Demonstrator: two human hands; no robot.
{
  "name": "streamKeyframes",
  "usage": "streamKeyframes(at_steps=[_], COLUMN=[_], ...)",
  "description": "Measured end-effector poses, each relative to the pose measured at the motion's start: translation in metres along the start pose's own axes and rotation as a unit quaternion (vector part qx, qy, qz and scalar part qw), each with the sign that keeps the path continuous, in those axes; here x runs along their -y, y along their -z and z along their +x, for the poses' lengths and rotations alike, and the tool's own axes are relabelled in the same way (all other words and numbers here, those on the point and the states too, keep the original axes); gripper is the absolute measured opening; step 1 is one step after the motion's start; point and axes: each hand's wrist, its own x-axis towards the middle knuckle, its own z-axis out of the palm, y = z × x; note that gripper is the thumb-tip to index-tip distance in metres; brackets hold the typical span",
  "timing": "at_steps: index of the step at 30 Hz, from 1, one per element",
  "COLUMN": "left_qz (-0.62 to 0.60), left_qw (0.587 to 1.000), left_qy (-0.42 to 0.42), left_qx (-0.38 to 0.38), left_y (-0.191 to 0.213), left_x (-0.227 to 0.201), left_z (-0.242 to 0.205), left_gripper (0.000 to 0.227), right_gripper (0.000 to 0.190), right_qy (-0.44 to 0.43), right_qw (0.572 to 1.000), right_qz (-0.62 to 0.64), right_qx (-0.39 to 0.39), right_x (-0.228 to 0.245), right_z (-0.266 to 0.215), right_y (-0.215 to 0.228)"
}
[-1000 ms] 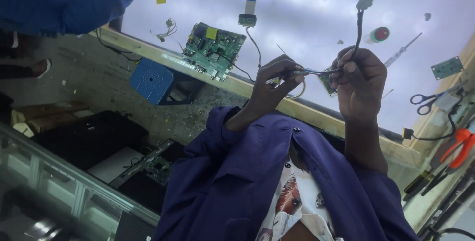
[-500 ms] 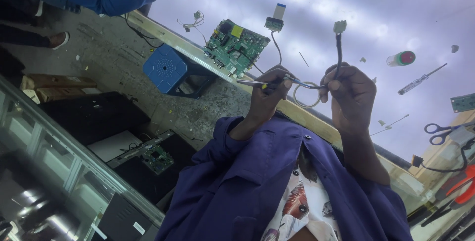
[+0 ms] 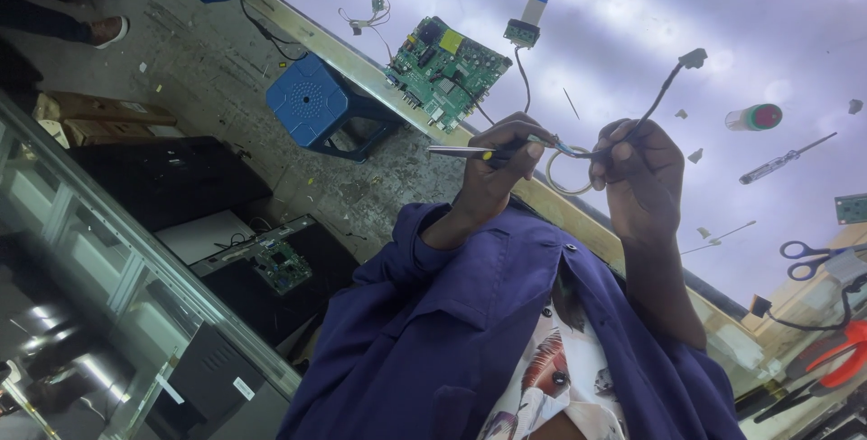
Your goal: Inspecting and handling various electronic circuit boards and components on a light table in a workshop.
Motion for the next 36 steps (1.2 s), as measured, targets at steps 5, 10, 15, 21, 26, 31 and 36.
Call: streamKeyframes(at_steps=[5, 10, 15, 21, 26, 31, 36], left_qz=[-0.003, 0.045, 0.024, 0.016, 0.011, 0.01, -0.006], left_qw=[1.0, 0.998, 0.996, 0.996, 0.995, 0.993, 0.992], left_qy=[0.012, 0.021, 0.059, 0.068, 0.075, 0.097, 0.097], left_qx=[-0.013, -0.032, -0.063, -0.063, -0.059, -0.062, -0.081], left_y=[0.002, 0.013, 0.014, 0.017, 0.019, 0.019, 0.022], left_x=[-0.002, 0.016, 0.015, 0.028, 0.036, 0.03, 0.043], left_z=[0.001, -0.003, -0.016, -0.022, -0.022, -0.02, -0.025], left_gripper=[0.021, 0.011, 0.011, 0.012, 0.012, 0.01, 0.01], right_gripper=[0.014, 0.015, 0.014, 0.015, 0.016, 0.016, 0.014], right_qy=[-0.016, -0.016, -0.025, -0.055, -0.075, -0.081, -0.09], right_qw=[1.0, 1.0, 0.998, 0.997, 0.997, 0.996, 0.995], right_qz=[0.004, -0.022, -0.062, -0.045, -0.001, 0.037, 0.047], right_qx=[0.0, -0.008, -0.016, -0.009, -0.018, -0.021, -0.023], right_x=[-0.001, -0.019, -0.039, -0.049, -0.051, -0.053, -0.058], right_z=[-0.002, -0.007, -0.023, -0.037, -0.039, -0.039, -0.039], right_y=[-0.002, 0.015, 0.025, 0.026, 0.022, 0.018, 0.014])
